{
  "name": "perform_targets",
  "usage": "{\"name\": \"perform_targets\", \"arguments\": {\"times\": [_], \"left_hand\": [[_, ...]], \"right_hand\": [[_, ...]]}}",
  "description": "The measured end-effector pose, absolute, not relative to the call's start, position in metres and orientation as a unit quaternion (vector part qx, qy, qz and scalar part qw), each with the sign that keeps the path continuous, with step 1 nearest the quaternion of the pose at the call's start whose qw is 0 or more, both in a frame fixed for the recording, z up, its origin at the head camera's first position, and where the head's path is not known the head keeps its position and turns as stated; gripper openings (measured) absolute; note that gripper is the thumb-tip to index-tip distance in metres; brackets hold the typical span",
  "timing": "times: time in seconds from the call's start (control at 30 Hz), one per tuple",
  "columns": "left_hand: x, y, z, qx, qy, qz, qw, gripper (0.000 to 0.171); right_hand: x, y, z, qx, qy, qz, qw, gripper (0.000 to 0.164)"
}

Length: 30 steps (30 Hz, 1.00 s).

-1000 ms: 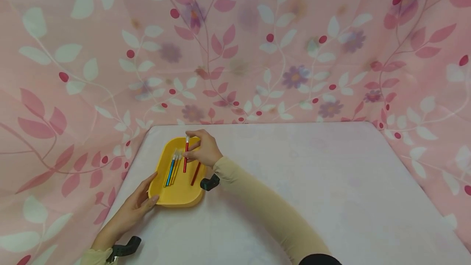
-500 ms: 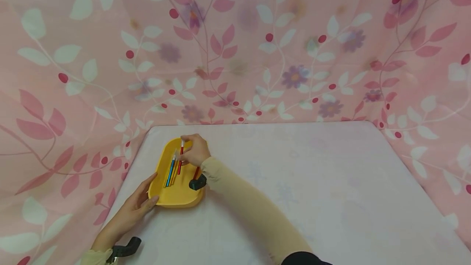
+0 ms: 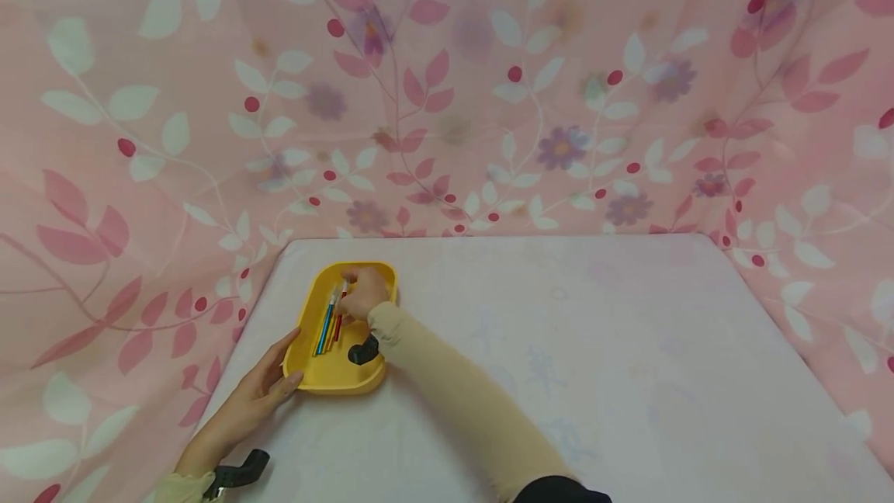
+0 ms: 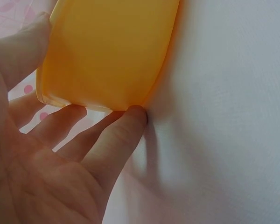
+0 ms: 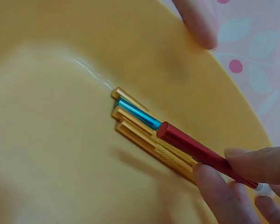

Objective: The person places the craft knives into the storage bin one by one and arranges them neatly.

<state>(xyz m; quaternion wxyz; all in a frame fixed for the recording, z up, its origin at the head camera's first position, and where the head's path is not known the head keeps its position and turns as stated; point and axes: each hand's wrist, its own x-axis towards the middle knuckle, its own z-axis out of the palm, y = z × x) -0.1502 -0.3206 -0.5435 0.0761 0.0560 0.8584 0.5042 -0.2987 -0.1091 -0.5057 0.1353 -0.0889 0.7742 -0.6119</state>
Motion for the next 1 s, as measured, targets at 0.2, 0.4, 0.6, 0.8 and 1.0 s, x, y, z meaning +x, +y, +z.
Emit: {"name": "perform_targets", "arguments": {"times": [0.2, 0.4, 0.6, 0.8, 1.0], "left_hand": [[-0.151, -0.320, -0.544, 0.055, 0.858, 0.505, 0.078, 0.081], [-0.150, -0.320, -0.543, 0.046, 0.858, 0.504, 0.085, 0.082], [-0.150, -0.319, -0.542, 0.049, 0.857, 0.507, 0.079, 0.081], [-0.149, -0.320, -0.541, 0.046, 0.857, 0.506, 0.079, 0.081], [-0.149, -0.319, -0.540, 0.046, 0.861, 0.500, 0.078, 0.081]], "right_hand": [[-0.300, -0.115, -0.511, -0.077, 0.786, -0.598, 0.136, 0.071], [-0.301, -0.120, -0.513, -0.075, 0.834, -0.535, 0.109, 0.069], [-0.301, -0.123, -0.514, -0.085, 0.859, -0.496, 0.091, 0.069], [-0.305, -0.126, -0.519, -0.093, 0.870, -0.476, 0.085, 0.069], [-0.306, -0.129, -0.521, -0.108, 0.882, -0.451, 0.082, 0.070]]}}
